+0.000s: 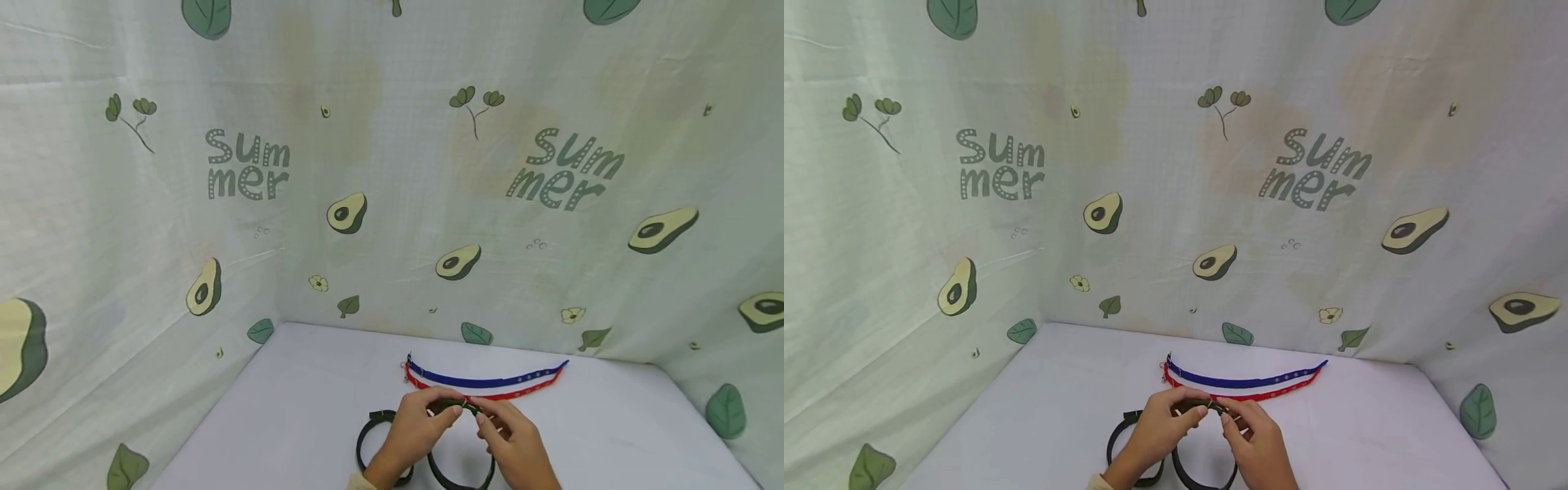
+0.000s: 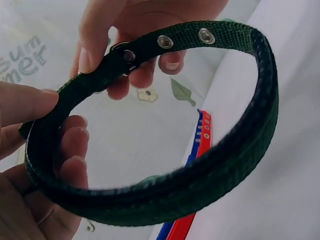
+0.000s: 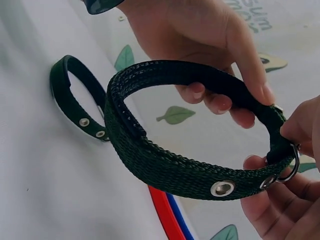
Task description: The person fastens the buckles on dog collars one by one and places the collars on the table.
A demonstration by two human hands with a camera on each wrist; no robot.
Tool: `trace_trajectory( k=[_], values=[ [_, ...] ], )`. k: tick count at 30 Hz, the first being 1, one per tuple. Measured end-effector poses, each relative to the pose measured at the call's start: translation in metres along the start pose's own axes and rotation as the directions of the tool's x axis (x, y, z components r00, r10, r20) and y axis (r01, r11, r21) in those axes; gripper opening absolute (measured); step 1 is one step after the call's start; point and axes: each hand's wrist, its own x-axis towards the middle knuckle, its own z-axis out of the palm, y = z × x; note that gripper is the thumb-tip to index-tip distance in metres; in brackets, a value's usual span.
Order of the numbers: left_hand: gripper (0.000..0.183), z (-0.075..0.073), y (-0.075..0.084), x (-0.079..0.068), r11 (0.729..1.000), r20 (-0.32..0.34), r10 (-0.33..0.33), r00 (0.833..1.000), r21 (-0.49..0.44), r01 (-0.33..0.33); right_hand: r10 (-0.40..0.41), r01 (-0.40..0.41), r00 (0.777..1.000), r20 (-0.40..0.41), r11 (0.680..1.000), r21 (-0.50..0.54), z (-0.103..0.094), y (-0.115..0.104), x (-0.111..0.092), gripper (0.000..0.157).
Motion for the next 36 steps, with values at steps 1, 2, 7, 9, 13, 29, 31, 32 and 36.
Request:
trace_trajectory(
  k=[1,2,7,9,13,29,31,32,36],
  values=[
    [0.014,-0.001,0.0,-0.001,1.0,0.0,0.001,1.0,0.003,-0.001,0.015,-0.015,1.0,0.003,1.0,-0.002,0.0,0.001,0.0,0.023],
    [0.014,-0.001,0.0,-0.001,1.0,-0.002,0.001,1.0,0.006,-0.001,0.028,-0.028,1.0,0.005,1.0,-0.004,0.001,0.002,0.0,0.023],
    [0.015,-0.003,0.001,-0.001,0.999,-0.006,-0.003,1.0,0.033,0.003,0.102,-0.102,0.995,0.008,0.995,-0.002,0.002,0.004,0.003,0.025],
    [0.016,-0.004,0.002,-0.001,0.999,0.002,-0.012,1.0,0.036,0.012,0.132,-0.132,0.991,0.012,0.991,0.001,0.002,0.005,0.004,0.026],
    [0.015,-0.006,0.002,-0.002,0.998,0.024,-0.058,0.998,0.034,0.057,0.173,-0.173,0.985,0.027,0.985,0.014,0.002,0.008,0.006,0.025],
    [0.009,-0.005,-0.008,-0.001,0.996,0.054,-0.074,0.996,0.058,0.071,0.123,-0.114,0.955,0.271,0.992,-0.048,-0.016,0.027,0.018,0.042],
    [0.009,-0.005,-0.009,-0.001,0.996,0.049,-0.076,0.996,0.056,0.073,0.093,-0.084,0.938,0.335,0.996,-0.043,-0.019,0.03,0.018,0.047],
    [0.009,-0.005,-0.01,-0.002,0.996,0.047,-0.079,0.996,0.055,0.076,0.081,-0.073,0.93,0.358,0.997,-0.035,-0.02,0.031,0.018,0.049],
    [0.01,-0.004,-0.012,-0.002,0.993,0.057,-0.104,0.993,0.062,0.1,0.07,-0.064,0.927,0.368,0.998,-0.029,-0.021,0.036,0.017,0.049]
  ],
)
